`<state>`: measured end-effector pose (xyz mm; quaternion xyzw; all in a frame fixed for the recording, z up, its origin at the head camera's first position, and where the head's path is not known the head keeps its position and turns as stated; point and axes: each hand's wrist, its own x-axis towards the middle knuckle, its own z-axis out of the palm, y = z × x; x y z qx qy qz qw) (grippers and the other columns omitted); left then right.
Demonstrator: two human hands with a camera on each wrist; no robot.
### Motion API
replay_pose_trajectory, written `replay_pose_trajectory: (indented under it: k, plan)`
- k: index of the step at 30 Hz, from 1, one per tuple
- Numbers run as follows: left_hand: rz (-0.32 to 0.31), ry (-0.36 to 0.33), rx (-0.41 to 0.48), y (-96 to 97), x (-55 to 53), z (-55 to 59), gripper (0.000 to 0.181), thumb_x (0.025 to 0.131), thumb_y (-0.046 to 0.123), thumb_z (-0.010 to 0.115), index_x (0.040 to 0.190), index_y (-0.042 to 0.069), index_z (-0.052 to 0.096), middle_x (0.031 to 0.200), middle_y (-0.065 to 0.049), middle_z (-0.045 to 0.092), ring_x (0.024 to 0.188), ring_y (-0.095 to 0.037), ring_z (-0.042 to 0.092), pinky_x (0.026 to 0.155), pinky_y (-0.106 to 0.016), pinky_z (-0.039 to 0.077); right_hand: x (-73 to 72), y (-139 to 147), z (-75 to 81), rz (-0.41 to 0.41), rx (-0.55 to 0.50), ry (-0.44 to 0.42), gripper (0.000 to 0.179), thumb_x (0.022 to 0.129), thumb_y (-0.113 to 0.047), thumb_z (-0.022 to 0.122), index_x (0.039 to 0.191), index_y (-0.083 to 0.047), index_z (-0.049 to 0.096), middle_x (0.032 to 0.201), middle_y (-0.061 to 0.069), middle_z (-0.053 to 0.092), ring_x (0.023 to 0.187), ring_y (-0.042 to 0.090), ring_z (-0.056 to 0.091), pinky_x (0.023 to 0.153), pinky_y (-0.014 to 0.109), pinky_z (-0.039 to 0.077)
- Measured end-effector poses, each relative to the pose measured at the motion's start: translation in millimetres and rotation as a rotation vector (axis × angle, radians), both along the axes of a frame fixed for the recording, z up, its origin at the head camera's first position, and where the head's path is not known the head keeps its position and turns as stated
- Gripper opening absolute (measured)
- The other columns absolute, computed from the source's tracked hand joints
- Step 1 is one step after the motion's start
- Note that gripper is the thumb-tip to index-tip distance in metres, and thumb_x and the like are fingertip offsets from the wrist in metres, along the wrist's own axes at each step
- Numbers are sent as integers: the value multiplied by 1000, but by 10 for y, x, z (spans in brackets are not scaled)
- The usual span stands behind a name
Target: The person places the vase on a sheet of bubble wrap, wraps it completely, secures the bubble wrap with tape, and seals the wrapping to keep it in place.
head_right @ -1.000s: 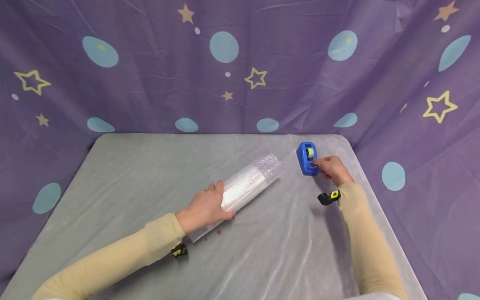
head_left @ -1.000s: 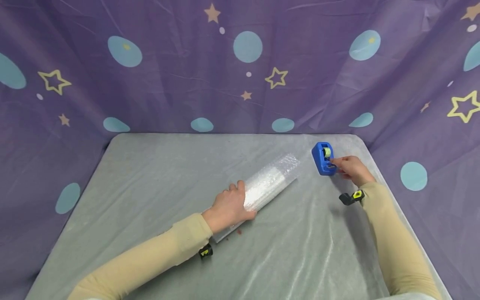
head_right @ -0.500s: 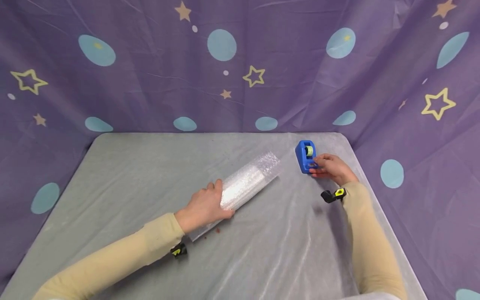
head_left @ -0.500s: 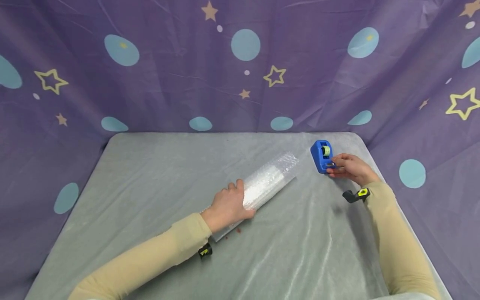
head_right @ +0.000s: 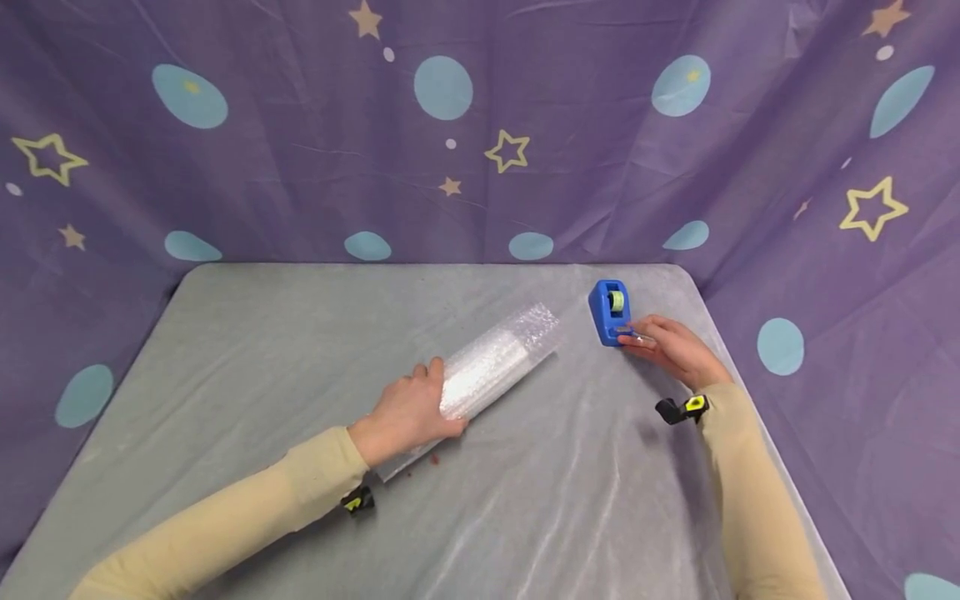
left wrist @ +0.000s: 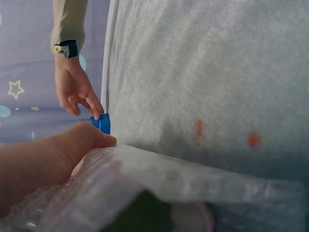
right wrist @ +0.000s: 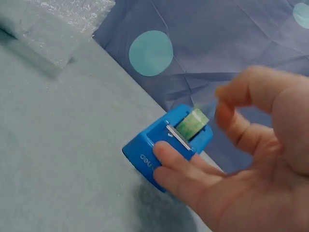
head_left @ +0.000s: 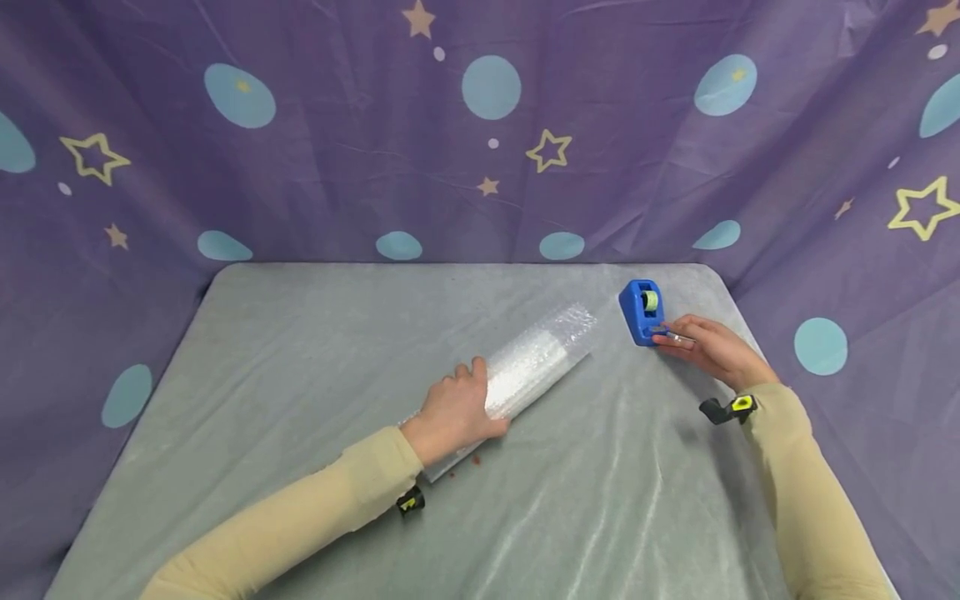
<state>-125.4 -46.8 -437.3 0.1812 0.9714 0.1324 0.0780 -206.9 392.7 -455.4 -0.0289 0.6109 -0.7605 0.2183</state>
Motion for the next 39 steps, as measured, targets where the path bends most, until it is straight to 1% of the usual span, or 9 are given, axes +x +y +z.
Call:
replay_pose_trajectory:
  k: [3,8,12,15,19,23,28,35,39]
  plan:
    - [-9,3,1,-4,-3,4,94,81,51,81,138,-13,44,94,-21,60,62,-30,60,51,-39,53,48,58,-25,58,22,60,25,112,-5,39,104,-2,62,147,25,41,129,21,63,109,30,48]
    - [-10,-1,-4,-5,-10,7,93,81,52,81,138,-11,44,94,-20,60,64,-30,61,52,-39,54,131,130,-59,137,125,138,24,113,-6,36,106,1,58,168,35,-3,139,11,53,111,25,44]
    - [-11,-17,-3,-5,-9,-5,93,81,53,80,138,-11,44,96,-21,60,66,-30,62,54,-40,55,211,85,-101,39,322,200,23,112,-13,45,111,10,49,163,32,22,130,7,58,105,25,50]
    - [-11,-33,-6,-3,-11,-9,95,81,54,79,140,-11,42,100,-22,61,68,-32,63,56,-41,56,239,12,-117,-64,439,275,26,109,-12,51,128,5,44,143,24,44,116,7,65,95,26,56]
    - [-8,-34,-9,-5,-16,-8,96,82,54,79,141,-11,42,102,-24,61,70,-33,64,58,-42,56,225,-59,-125,-130,548,461,48,102,4,53,148,4,38,125,12,56,104,6,68,83,23,58]
    - [-10,-16,-7,-12,-16,-4,95,81,54,80,140,-11,43,99,-23,61,68,-32,63,56,-42,56,219,-96,-125,-162,706,621,43,96,11,52,139,10,52,120,17,66,102,5,67,83,14,53]
    - [-26,11,-5,-16,-5,-5,92,81,54,81,136,-11,45,95,-21,61,64,-32,62,52,-41,54,277,-119,-111,-151,894,641,31,100,-2,56,130,4,65,119,24,72,103,4,65,85,8,44]
    - [-22,25,-3,-19,-5,-28,92,81,53,81,137,-11,45,96,-22,61,67,-33,63,54,-42,55,254,-124,-190,-138,896,658,30,106,-13,54,124,5,71,118,25,73,101,-10,61,87,7,44]
    - [-21,23,0,-18,-5,-15,93,81,53,81,138,-11,45,98,-22,61,70,-35,64,57,-44,56,211,-143,-219,-167,836,613,42,111,-14,38,121,11,71,112,29,73,95,-1,70,86,10,48]
